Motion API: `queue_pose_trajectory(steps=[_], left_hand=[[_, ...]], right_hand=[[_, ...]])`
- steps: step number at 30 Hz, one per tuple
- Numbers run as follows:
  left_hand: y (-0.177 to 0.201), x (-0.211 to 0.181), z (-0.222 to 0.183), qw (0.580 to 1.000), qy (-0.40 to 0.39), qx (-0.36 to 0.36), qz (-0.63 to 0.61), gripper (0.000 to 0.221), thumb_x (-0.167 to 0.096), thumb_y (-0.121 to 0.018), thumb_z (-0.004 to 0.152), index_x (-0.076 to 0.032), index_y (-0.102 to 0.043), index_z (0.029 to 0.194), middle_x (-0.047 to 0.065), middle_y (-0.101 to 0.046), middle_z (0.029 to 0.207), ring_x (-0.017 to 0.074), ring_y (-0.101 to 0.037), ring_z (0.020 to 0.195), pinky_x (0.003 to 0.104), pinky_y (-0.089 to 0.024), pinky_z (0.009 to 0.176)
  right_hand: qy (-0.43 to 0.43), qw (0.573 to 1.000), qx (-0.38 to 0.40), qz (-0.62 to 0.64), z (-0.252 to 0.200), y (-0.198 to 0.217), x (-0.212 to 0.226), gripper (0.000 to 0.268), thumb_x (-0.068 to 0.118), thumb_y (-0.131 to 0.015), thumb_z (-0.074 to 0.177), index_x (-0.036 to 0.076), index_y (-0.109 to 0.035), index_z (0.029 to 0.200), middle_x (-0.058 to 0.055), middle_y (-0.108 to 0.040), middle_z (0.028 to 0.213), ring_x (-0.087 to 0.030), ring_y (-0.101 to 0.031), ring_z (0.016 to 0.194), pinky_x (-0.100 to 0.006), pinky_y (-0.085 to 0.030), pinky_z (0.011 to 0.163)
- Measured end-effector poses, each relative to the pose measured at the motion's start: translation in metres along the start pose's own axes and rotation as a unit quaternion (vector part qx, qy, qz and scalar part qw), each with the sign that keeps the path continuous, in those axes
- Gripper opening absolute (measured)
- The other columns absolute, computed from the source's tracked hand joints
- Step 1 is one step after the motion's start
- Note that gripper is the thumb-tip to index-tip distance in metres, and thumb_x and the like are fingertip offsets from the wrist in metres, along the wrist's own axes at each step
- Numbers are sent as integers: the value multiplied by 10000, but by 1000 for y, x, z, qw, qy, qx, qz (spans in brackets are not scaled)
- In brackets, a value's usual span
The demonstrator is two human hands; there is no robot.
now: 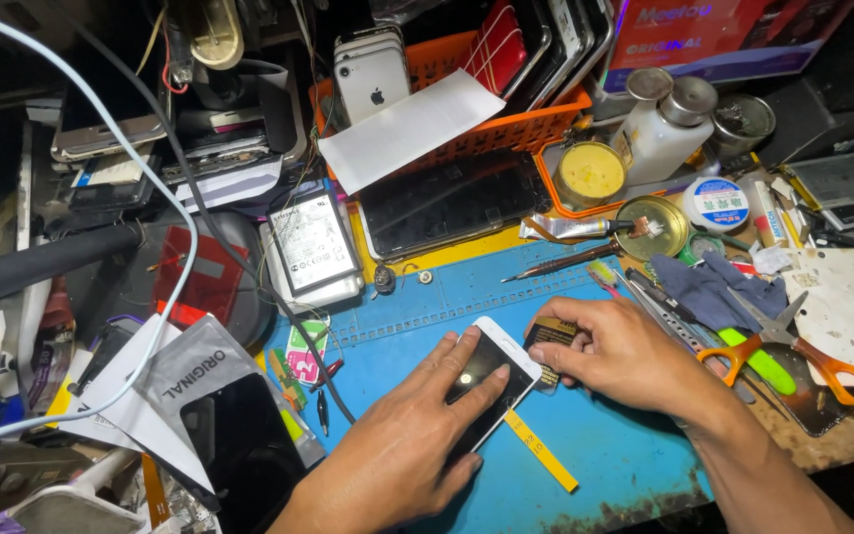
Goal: Repairing a smartphone by aligning and attaching an adhesive component to the screen assembly
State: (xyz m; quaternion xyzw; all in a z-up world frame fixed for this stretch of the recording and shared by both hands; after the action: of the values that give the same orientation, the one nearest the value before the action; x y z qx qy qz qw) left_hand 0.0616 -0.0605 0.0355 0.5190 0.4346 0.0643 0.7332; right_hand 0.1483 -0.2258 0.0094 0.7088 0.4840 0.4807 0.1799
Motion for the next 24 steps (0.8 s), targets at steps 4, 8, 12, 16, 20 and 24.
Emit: queue_pose_trajectory(steps=[4, 8, 12, 16, 20, 24], left_hand=[[2, 1, 3, 1000, 20, 3, -13, 839, -202, -769, 782, -31, -422, 1526, 325, -235, 1642, 500, -281, 1487, 502, -305, 1161], [1, 3, 4, 1000, 19, -15, 16, 842, -270, -748, 802, -39, -405, 1535, 295, -297, 1626, 481, -336, 1457, 503, -337, 1146], [2, 5, 6, 999, 28, -32, 27, 793, -331, -786, 847, -62, -449, 1513, 276, -366, 1590, 462, -388, 1420, 519, -399, 1091], [-2, 7, 6, 999, 36, -21, 28, 805, -328, -795, 852, -64, -439, 1525, 272, -351, 1602, 466, -370, 1431, 531, -399, 1084], [-3, 7, 6, 998, 41, -23, 27, 830, -323, -812, 840, -68, -432, 1533, 265, -343, 1615, 468, -364, 1437, 530, -396, 1087], [-5, 10, 6, 998, 54, -9, 23, 824, -328, -795, 858, -87, -414, 1548, 248, -318, 1632, 461, -335, 1458, 543, -394, 1078]], right_hand=[[177, 982, -61, -8, 3, 4, 4, 255, 411, -742, 857, 211, -785, 1008, 47, -700, 894, -152, -693, 803, -308, -534, 737], [95, 995, -34, -5, 3, 6, 0, 275, 425, -714, 845, 285, -791, 1068, 106, -820, 940, -109, -753, 756, -277, -554, 756], [153, 986, -65, -15, 5, 4, -5, 212, 395, -719, 850, 247, -771, 993, 72, -749, 912, -149, -677, 692, -313, -514, 727], [58, 997, -49, 5, 2, 5, -4, 176, 387, -760, 815, 283, -810, 948, 65, -779, 703, -96, -730, 641, -282, -517, 663], [39, 999, -36, -3, 1, 5, -7, 141, 383, -758, 835, 300, -818, 931, 41, -609, 558, -113, -538, 564, -310, -412, 593], [25, 999, -33, -29, 0, 5, -4, 149, 389, -745, 837, 324, -809, 954, 48, -642, 581, -118, -542, 581, -305, -427, 616]])
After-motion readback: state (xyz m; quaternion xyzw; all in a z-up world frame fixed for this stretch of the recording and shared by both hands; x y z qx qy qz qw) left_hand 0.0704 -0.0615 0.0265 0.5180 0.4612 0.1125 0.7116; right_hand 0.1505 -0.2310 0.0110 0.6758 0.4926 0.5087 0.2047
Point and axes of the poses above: each hand's wrist, its own z-axis towards the middle knuckle, its own y-axis out of the back of the hand, x = y × z, the point moved 9 cm from there along z, towards the middle knuckle
